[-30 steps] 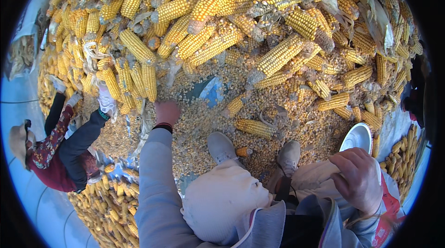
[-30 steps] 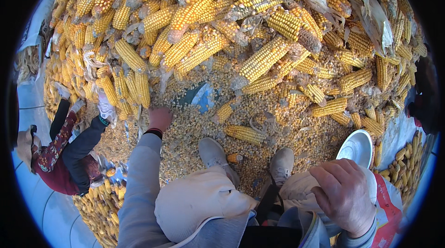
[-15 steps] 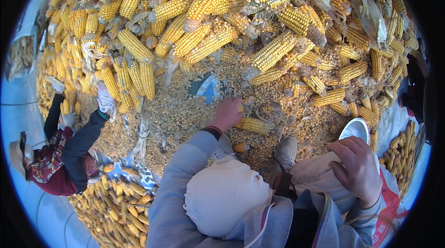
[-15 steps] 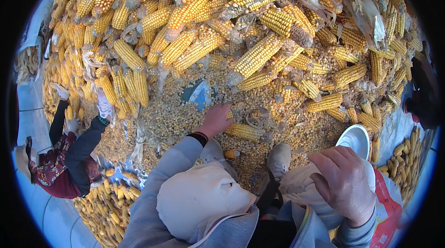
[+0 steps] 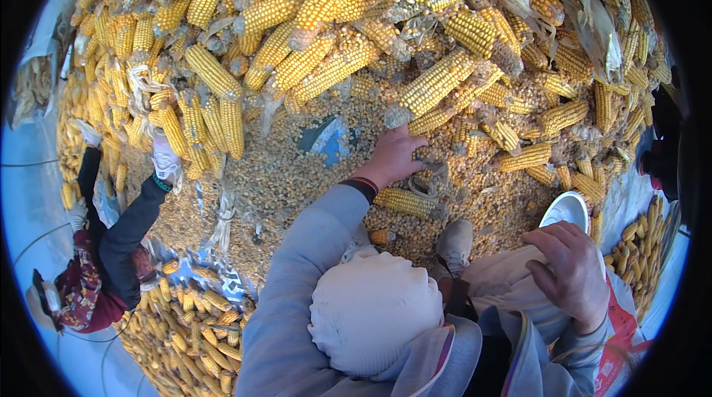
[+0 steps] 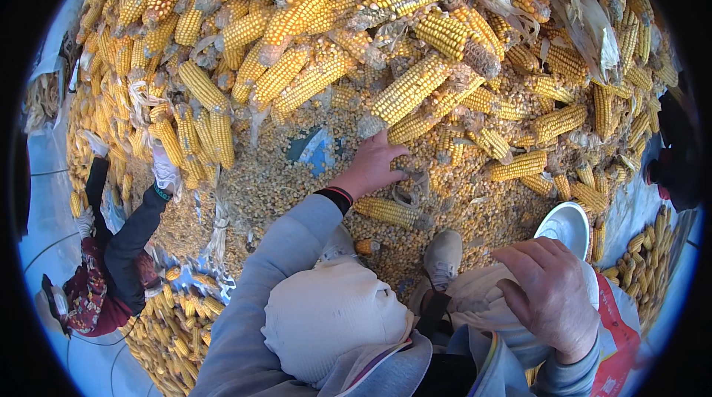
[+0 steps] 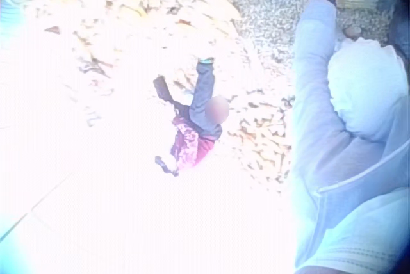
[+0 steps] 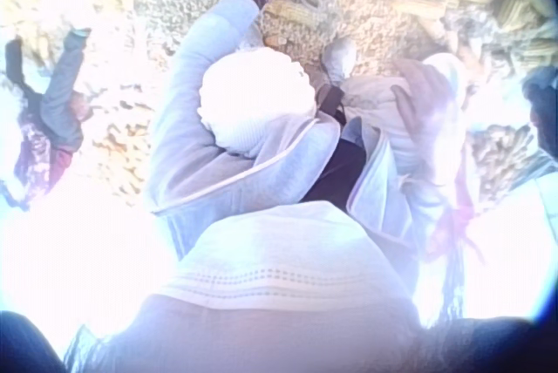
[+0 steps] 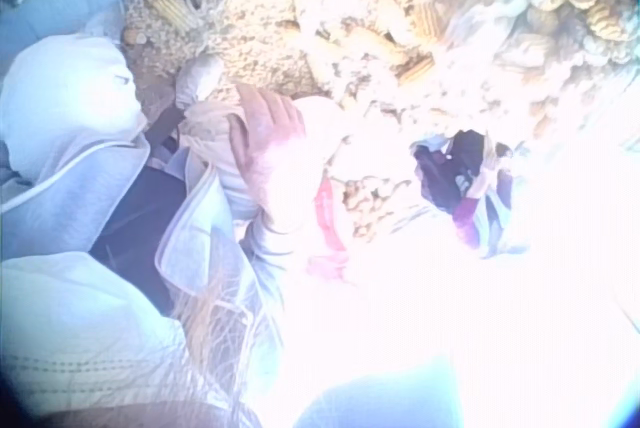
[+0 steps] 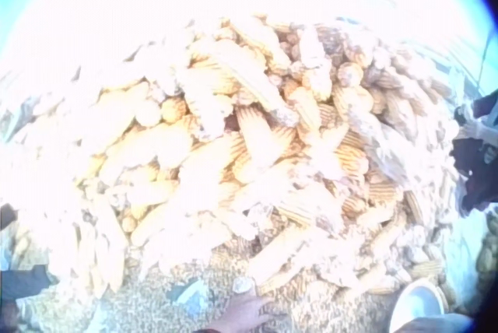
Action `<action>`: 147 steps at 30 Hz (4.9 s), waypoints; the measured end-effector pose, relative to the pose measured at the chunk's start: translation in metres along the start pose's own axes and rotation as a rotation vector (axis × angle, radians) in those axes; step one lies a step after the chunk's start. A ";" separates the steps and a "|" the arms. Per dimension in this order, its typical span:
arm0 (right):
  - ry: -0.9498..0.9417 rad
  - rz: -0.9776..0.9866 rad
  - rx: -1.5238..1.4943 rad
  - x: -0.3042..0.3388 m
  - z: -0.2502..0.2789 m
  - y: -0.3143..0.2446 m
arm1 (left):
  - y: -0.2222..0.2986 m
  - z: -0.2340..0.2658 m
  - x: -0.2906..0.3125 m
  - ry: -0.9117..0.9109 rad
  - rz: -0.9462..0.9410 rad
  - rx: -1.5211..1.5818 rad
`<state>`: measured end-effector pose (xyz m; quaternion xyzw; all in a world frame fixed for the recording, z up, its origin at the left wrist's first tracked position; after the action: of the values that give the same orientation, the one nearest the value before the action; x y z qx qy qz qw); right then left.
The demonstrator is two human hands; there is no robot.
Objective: The person shucks dried corn cobs by hand, removing husks and kernels, then scoops loose kernels into a metal bowl and pours them into a large sack. Other workers are visible nearby performing similar tasks.
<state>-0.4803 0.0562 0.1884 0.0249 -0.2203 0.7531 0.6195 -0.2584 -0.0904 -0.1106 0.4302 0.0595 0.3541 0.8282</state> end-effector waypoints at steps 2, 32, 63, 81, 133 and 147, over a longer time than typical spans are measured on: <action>0.002 -0.023 0.006 -0.001 -0.001 0.003 | -0.002 0.000 -0.009 -0.020 0.148 0.026; 0.268 0.585 -0.090 0.044 0.001 0.002 | 0.247 0.101 0.760 0.469 2.667 -0.898; -0.037 0.171 0.027 0.003 -0.012 -0.010 | -0.009 -0.056 0.109 -0.081 0.073 -0.188; 0.176 0.334 0.057 0.055 -0.013 -0.007 | -0.007 0.023 0.312 0.259 0.679 -0.317; -0.016 0.104 -0.033 0.021 -0.007 0.006 | -0.002 -0.051 0.041 0.016 0.372 -0.006; 0.006 0.103 -0.038 0.030 -0.003 0.012 | 0.027 -0.040 0.001 -0.183 -0.487 -0.245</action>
<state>-0.4977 0.0831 0.1916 -0.0004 -0.2337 0.7797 0.5809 -0.2885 -0.0522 -0.1147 0.3301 0.0427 0.1088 0.9367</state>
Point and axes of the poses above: each hand's wrist, its own x-axis away from the middle knuckle, its own z-axis out of the back of the hand, y = z × x, the point moved 1 cm from there along -x, towards the middle knuckle, and after that the axes turned 9 degrees about x, right-handed, at the moved point
